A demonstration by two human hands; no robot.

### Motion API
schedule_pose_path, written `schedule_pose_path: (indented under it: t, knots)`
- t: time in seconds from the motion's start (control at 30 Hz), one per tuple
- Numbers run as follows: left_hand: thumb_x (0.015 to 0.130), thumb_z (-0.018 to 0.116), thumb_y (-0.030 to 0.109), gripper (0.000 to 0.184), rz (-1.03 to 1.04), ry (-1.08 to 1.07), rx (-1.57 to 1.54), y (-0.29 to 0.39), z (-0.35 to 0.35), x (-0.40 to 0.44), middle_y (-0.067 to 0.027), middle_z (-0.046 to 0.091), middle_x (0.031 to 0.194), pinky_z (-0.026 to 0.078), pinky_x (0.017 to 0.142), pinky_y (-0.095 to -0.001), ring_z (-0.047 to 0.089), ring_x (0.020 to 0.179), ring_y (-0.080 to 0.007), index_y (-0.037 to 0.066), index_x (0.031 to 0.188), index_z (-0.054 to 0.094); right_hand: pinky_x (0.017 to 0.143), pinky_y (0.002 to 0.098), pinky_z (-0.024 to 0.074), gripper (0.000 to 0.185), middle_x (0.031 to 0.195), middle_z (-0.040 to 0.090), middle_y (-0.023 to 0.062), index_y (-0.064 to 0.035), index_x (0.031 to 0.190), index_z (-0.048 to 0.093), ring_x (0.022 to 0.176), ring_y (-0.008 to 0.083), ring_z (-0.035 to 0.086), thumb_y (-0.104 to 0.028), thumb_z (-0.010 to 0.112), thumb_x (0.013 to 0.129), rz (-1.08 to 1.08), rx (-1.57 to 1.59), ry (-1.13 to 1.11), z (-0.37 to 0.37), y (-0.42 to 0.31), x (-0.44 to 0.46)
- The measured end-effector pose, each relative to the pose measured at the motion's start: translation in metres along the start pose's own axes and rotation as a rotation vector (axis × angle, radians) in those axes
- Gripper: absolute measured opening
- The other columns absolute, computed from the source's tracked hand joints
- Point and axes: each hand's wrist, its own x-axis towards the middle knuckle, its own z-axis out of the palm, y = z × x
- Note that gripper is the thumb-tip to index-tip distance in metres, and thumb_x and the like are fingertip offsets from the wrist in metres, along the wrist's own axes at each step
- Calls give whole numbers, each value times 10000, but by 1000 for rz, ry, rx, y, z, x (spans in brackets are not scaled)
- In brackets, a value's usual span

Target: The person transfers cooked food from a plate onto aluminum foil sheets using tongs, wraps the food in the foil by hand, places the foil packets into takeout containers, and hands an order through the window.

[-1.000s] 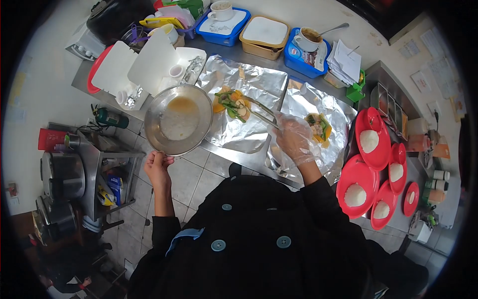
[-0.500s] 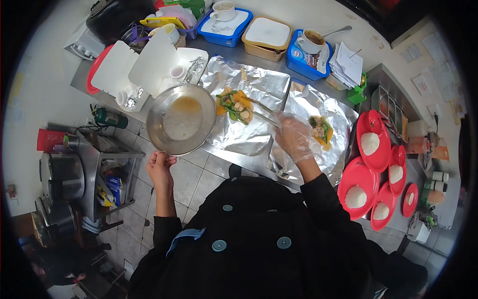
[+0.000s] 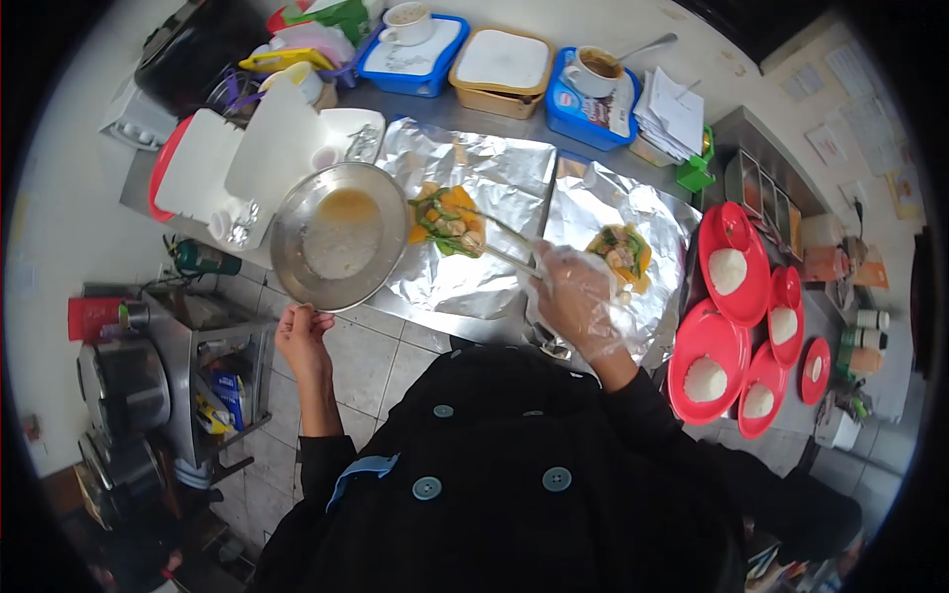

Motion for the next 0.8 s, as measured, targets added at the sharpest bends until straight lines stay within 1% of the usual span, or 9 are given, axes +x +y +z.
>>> schedule_pose_path:
  t: [0.2, 0.23, 0.33, 0.47, 0.57, 0.6, 0.67, 0.7, 0.8]
  knots:
    - [820, 545, 87, 62, 40, -38, -14, 0, 15, 18, -34, 577, 666, 483, 530, -207, 581, 561, -121, 37, 784, 546, 561, 410, 474, 430, 835, 591, 131, -63, 1130, 510, 705, 283, 602, -278, 596, 768, 166, 24, -175, -13, -2, -44]
    - [821, 549, 93, 65, 41, -53, 13, -1, 16, 22, -34, 579, 684, 478, 543, -209, 583, 582, -124, 34, 794, 549, 571, 415, 485, 386, 769, 588, 137, -45, 1117, 510, 686, 295, 603, -302, 513, 830, 148, 40, -165, -6, 3, -49]
    - [821, 549, 87, 60, 24, -95, -34, 1, 25, 30, -36, 581, 698, 482, 546, -218, 585, 593, -126, 28, 815, 549, 573, 410, 486, 374, 773, 591, 132, -53, 1124, 509, 704, 284, 605, -269, 518, 819, 159, 16, -257, 1, 2, -47]
    - [825, 550, 82, 62, 3, -71, -30, 0, 29, 38, -40, 590, 720, 490, 553, -221, 591, 600, -131, 23, 840, 550, 578, 407, 485, 360, 782, 593, 130, -65, 1116, 513, 715, 283, 605, -217, 522, 791, 88, 94, -232, 4, 0, -33]
    - [826, 557, 84, 64, -1, -94, -62, 0, 32, 39, -48, 602, 730, 497, 557, -225, 599, 600, -138, 24, 846, 552, 554, 387, 473, 305, 820, 587, 110, -77, 1046, 525, 736, 257, 601, -145, 513, 749, -38, 82, -111, 20, 3, -23]
    - [826, 557, 84, 64, 2, -90, -60, 0, 32, 39, -48, 602, 730, 497, 557, -225, 599, 600, -138, 24, 846, 552, 554, 387, 473, 305, 820, 587, 110, -77, 1046, 525, 736, 257, 601, -145, 513, 749, -42, 87, -112, 23, 2, -18]
    - [824, 557, 85, 59, -4, -122, -52, 0, 32, 39, -48, 601, 722, 496, 553, -224, 597, 589, -137, 27, 834, 552, 595, 393, 487, 375, 760, 591, 102, -61, 1106, 534, 699, 266, 605, -203, 585, 763, -18, 15, -135, 28, 2, -8]
    - [824, 557, 85, 59, -4, -119, -53, 0, 32, 37, -48, 601, 722, 496, 553, -224, 597, 589, -137, 27, 834, 552, 532, 378, 465, 301, 823, 591, 111, -85, 1047, 536, 709, 248, 604, -146, 518, 752, -32, -3, -122, 28, 2, -4]
    - [823, 556, 87, 58, -9, -111, -30, 2, 32, 34, -47, 598, 704, 495, 551, -223, 596, 584, -137, 29, 824, 553, 526, 374, 461, 322, 834, 600, 109, -93, 1059, 555, 699, 243, 605, -162, 545, 745, -32, 37, -39, 11, 4, -7]
